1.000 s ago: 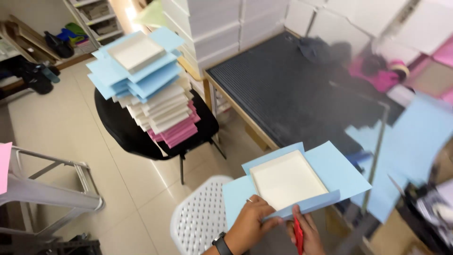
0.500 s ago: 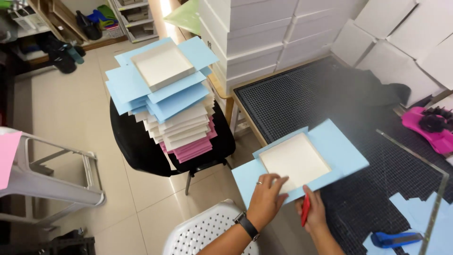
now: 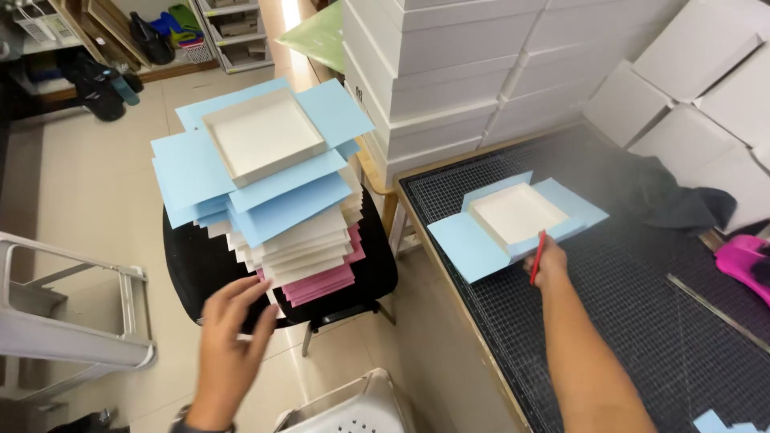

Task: Applying glue to paper strips and attaching them to box components to assemble small boxes

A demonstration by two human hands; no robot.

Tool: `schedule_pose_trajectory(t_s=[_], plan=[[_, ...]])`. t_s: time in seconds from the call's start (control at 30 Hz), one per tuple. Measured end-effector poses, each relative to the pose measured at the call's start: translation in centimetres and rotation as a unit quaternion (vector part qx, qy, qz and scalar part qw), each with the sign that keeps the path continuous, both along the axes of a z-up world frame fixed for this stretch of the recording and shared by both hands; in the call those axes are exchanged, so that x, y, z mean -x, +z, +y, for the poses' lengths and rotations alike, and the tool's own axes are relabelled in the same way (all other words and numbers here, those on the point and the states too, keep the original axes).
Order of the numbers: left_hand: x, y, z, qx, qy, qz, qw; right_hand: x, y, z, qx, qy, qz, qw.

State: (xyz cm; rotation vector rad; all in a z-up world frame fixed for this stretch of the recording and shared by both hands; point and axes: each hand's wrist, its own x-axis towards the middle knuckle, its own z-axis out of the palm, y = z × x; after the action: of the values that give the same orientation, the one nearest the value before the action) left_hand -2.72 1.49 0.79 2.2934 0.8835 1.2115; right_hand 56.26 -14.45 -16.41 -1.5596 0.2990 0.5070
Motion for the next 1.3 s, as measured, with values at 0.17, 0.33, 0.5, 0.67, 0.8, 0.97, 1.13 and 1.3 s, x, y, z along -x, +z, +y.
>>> schedule_pose_trajectory(t_s=[0.17, 0.33, 0.5, 0.67, 0.8, 0.97, 1.13, 1.3], plan=[[1.4, 2.8, 3.1, -0.017, 0.019, 0.057, 0.998, 3.1, 6.8, 0.7, 0.232, 0.093, -0.095, 0.964], [-3.5, 5.6, 10.5, -0.193, 0.009, 0.049, 0.980, 3.6, 0.4, -5.4, 0.333, 0.097, -0.241, 0.906], [-12.4, 2.1, 19.0, -0.261, 0.052, 0.214, 0.940, 2.3, -4.3, -14.1, 0.329, 0.172, -0.231, 0.899], [-16.7, -3.9, 26.7, -0.193, 0.116, 0.338, 0.914, 8.5, -1.0, -22.4, 0.303, 0.145, -0.214, 0.917], [-17.2, -4.8, 27.8, -0.120, 0.108, 0.332, 0.929, 11.8, -0.7, -29.3, 0.449, 0.175, -0.213, 0.850], [-13.0, 1.9, 17.5, -0.238, 0.040, 0.231, 0.942, 18.8, 1.3, -31.7, 0.539, 0.139, -0.285, 0.780], [-7.6, 8.6, 1.6, -0.271, -0.161, 0.195, 0.929, 18.5, -2.8, -34.5, 0.614, 0.073, -0.515, 0.593], [-4.7, 9.6, -10.4, -0.182, -0.401, 0.115, 0.891, 25.1, 6.0, -32.6, 0.349, 0.063, -0.584, 0.730]])
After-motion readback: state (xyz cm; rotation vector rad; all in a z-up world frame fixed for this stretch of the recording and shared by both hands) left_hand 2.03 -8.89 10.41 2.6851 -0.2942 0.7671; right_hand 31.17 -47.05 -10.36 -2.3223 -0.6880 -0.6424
